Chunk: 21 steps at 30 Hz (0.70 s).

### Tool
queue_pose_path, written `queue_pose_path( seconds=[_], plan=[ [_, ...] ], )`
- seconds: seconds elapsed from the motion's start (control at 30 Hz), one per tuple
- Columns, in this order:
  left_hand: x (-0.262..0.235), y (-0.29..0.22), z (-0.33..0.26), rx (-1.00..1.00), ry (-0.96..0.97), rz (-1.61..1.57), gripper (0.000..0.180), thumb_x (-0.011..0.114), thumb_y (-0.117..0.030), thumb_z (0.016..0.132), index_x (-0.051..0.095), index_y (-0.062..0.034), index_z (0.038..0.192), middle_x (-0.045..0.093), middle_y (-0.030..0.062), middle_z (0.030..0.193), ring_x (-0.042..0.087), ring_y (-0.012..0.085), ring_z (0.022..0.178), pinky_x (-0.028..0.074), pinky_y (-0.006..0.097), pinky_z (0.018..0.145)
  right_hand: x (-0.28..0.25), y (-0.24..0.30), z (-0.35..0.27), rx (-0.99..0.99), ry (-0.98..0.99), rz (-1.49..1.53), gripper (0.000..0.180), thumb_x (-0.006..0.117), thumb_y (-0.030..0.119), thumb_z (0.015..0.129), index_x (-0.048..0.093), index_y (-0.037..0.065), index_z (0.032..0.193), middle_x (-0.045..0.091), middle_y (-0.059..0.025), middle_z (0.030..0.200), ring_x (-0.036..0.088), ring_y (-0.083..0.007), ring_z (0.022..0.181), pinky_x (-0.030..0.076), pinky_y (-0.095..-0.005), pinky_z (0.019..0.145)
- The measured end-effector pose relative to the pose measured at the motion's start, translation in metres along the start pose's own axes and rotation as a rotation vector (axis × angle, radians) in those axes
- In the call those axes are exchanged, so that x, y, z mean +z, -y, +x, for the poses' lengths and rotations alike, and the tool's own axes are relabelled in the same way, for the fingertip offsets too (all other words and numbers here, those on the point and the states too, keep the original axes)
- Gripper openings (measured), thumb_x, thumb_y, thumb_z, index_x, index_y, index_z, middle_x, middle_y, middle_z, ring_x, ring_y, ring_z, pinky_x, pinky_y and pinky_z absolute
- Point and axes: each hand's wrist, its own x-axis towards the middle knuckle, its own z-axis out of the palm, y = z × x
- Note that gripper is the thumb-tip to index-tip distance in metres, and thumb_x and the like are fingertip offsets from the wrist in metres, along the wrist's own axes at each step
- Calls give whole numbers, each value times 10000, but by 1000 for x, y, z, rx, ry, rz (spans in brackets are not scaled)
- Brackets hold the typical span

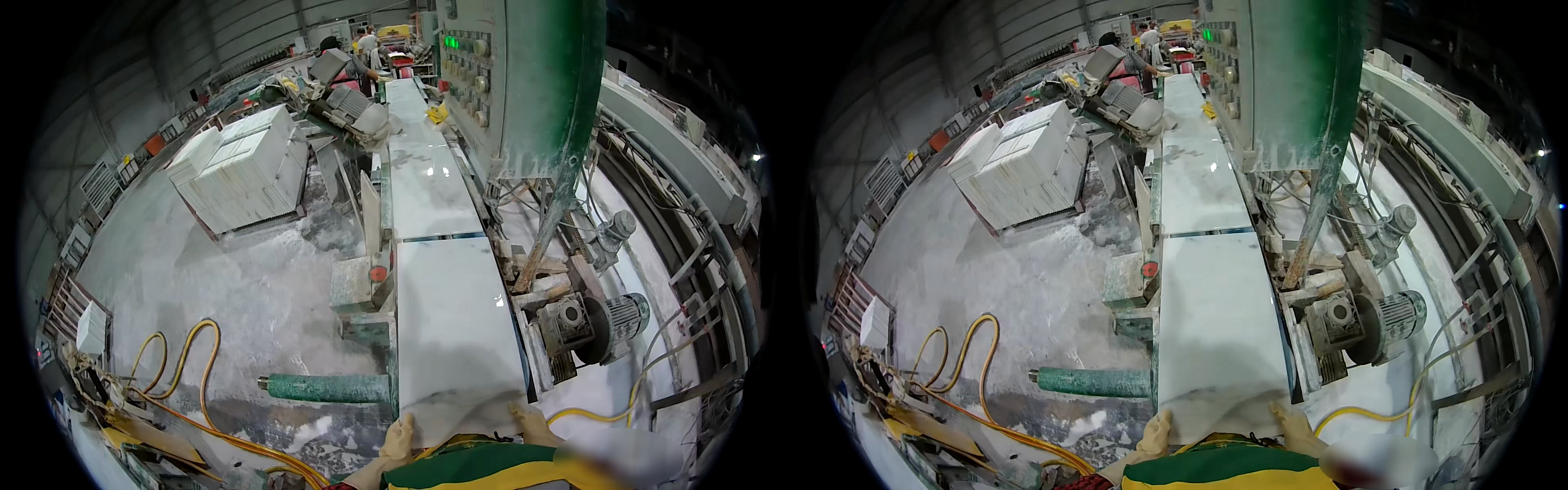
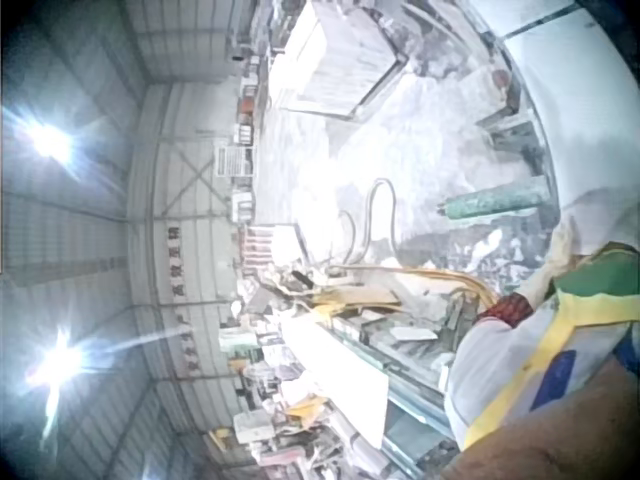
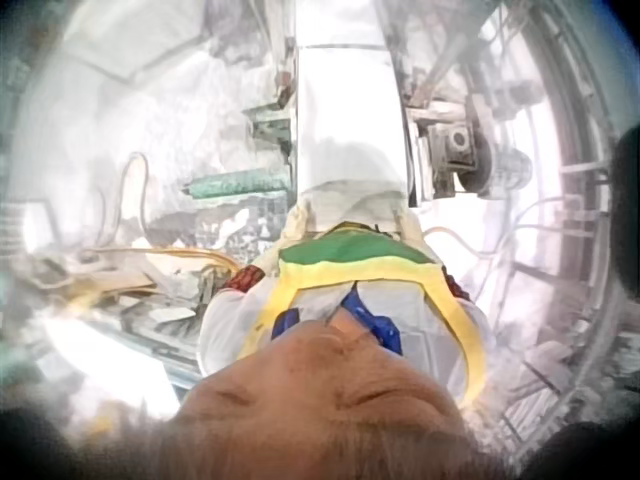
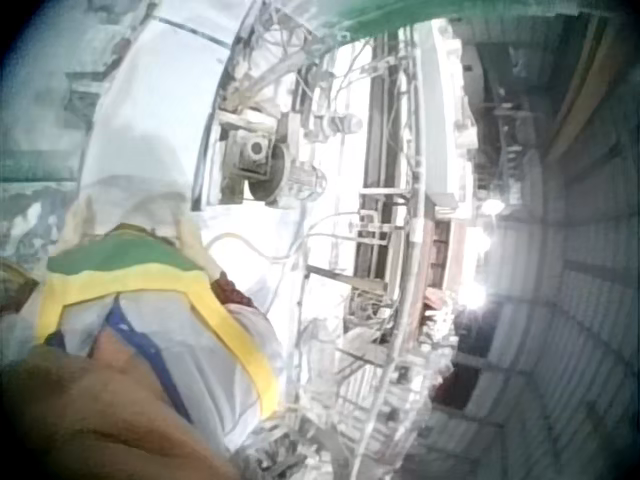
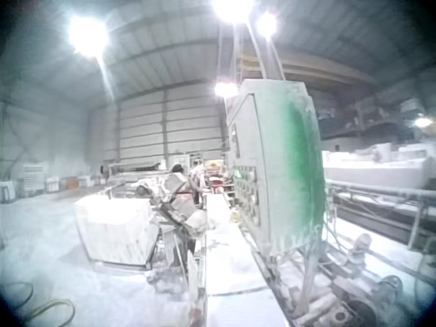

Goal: The person repeatedly picks up large, flat, white stone slabs from a conveyor belt, wipes their surfaces with a yellow cloth, and places them back on the belt. The process is repetitive and involves handling the slabs one at a time.

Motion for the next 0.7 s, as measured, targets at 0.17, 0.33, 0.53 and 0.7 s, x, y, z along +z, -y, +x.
queue_pose_path(
  seconds=[0.17, 0.33, 0.53, 0.7],
  plan=[
    [7, 32, 23, 111, -100, 88, 721, 487, -596, 1157, 673, 17, 1487, 757, 239, 1345, 710, 360, 1198, 526, 467, 1037, -15, 5, 24, 221, -7, 537, 531, 744, 181, 1002, 661, 106, 1520, 771, -223, 1207, 738, -421, 1126, 598, -503, 944],
    [0, 65, 43, -16, -37, 65, 741, 501, -618, 1153, 652, 12, 1514, 739, 207, 1398, 701, 332, 1222, 537, 469, 1036, -37, 32, 37, 645, -94, 1031, 608, 778, 556, 1032, 788, -2, 1274, 789, -129, 1074, 708, -267, 981, 566, -445, 857],
    [-12, 55, 40, -5, 25, 130, 682, 495, -570, 1178, 665, 14, 1487, 761, 176, 1314, 705, 296, 1089, 564, 478, 921, -59, 54, 36, 633, -45, 1213, 611, 758, 569, 1055, 789, -14, 1237, 784, -84, 1064, 684, -191, 976, 550, -402, 875],
    [-3, 46, 40, -83, -52, 53, 707, 517, -588, 1145, 678, 29, 1451, 755, 215, 1306, 679, 364, 1139, 517, 489, 1003, -60, 49, 45, 549, 21, 1163, 572, 732, 545, 1082, 782, 2, 1254, 782, -81, 1080, 684, -186, 988, 549, -397, 871]
  ],
)
